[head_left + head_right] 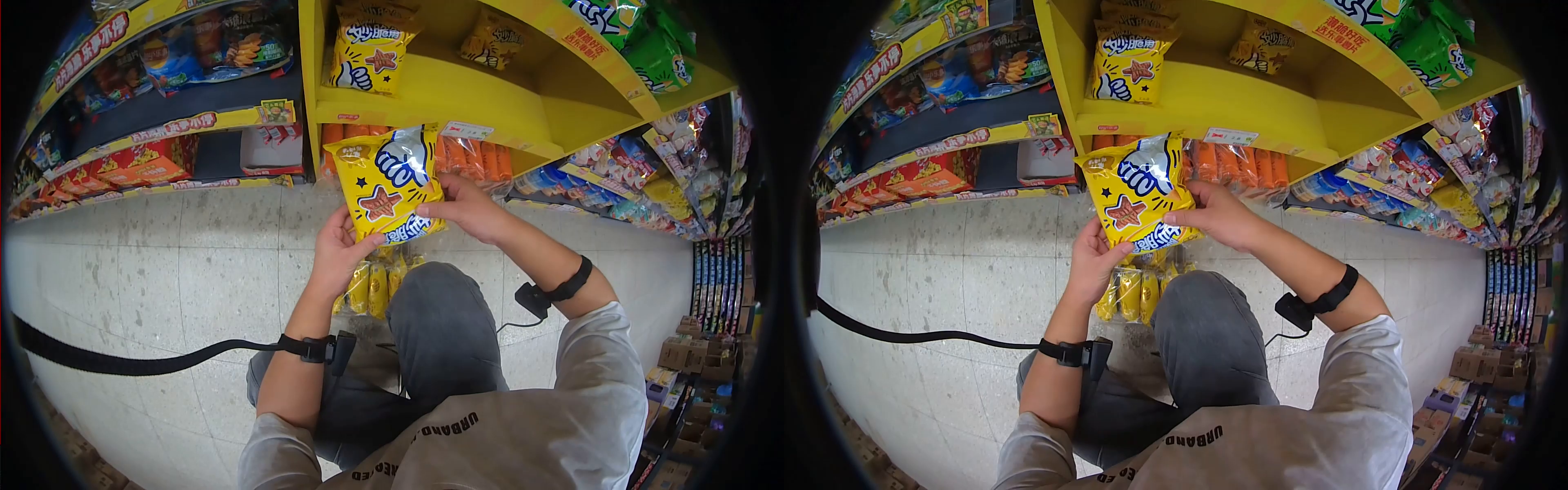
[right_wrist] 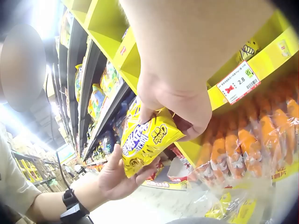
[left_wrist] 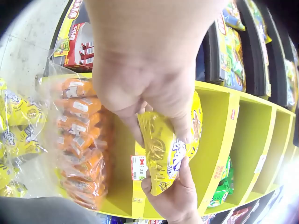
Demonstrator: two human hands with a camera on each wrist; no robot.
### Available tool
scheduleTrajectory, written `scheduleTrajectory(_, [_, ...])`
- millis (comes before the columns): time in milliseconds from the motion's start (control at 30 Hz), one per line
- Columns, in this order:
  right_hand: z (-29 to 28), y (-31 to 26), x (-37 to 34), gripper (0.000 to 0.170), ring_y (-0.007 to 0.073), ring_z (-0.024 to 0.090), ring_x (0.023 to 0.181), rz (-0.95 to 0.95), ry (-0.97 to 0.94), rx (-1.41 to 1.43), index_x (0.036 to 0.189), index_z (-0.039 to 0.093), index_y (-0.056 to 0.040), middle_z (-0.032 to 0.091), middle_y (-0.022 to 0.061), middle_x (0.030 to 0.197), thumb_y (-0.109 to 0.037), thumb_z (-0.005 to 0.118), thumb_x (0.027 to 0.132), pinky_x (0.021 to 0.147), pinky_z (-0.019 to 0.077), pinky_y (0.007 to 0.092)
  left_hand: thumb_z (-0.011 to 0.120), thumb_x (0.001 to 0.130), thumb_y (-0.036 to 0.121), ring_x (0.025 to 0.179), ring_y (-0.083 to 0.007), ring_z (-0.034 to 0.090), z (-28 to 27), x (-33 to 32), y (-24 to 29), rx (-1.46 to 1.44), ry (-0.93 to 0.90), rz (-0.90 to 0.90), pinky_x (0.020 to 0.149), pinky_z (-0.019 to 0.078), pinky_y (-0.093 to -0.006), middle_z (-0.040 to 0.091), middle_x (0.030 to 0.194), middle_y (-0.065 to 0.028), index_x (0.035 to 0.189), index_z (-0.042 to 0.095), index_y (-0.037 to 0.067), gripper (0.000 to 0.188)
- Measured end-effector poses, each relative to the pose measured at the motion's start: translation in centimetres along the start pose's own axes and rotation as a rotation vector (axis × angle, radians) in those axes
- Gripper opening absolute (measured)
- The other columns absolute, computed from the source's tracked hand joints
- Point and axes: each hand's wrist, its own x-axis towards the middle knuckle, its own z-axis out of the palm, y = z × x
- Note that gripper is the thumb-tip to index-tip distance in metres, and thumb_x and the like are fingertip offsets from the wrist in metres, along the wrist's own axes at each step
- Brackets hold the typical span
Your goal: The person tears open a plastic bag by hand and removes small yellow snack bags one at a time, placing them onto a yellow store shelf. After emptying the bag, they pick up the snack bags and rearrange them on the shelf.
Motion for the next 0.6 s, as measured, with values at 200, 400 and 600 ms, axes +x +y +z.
scheduleTrajectory(200, [-2.4, -2.5, 0.3, 0.042, 0.0148, 0.064, 0.096, 0.066, -0.163, -0.266, 0.115, 0.063, 0.0036, 0.069, 0.0094, 0.108, -0.022, 0.077, 0.084, 0.086, 0.0500, 0.0284, 0.064, 0.089, 0.003, 0.120, -0.0236, 0.058, -1.6, -0.4, -0.6, -0.194, -0.006, 0.179, 0.097, 0.0516, -0.0339, 0.045, 0.143, -0.0132, 0.147, 0.033, 0.007, 0.066])
scheduleTrajectory(400, [-3.6, -2.8, 0.4, 0.055, 0.0138, 0.063, 0.093, 0.098, -0.174, -0.111, 0.126, 0.056, -0.0005, 0.068, 0.0069, 0.105, -0.041, 0.069, 0.090, 0.080, 0.0509, 0.0299, 0.059, 0.095, 0.005, 0.109, -0.0230, 0.064, -1.5, -0.3, 0.2, -0.247, 0.111, -0.053, 0.080, 0.0613, -0.0350, 0.058, 0.127, -0.0141, 0.136, 0.040, 0.000, 0.046])
scheduleTrajectory(600, [0.7, 1.4, -1.5, 0.052, 0.0128, 0.061, 0.098, 0.162, -0.119, 0.333, 0.132, 0.051, -0.0056, 0.063, 0.0039, 0.115, -0.044, 0.058, 0.097, 0.077, 0.0511, 0.0309, 0.058, 0.094, 0.000, 0.115, -0.0239, 0.060, 0.3, -0.5, 0.7, -0.362, 0.240, 0.018, 0.093, 0.0559, -0.0378, 0.054, 0.129, -0.0120, 0.136, 0.036, 0.008, 0.048])
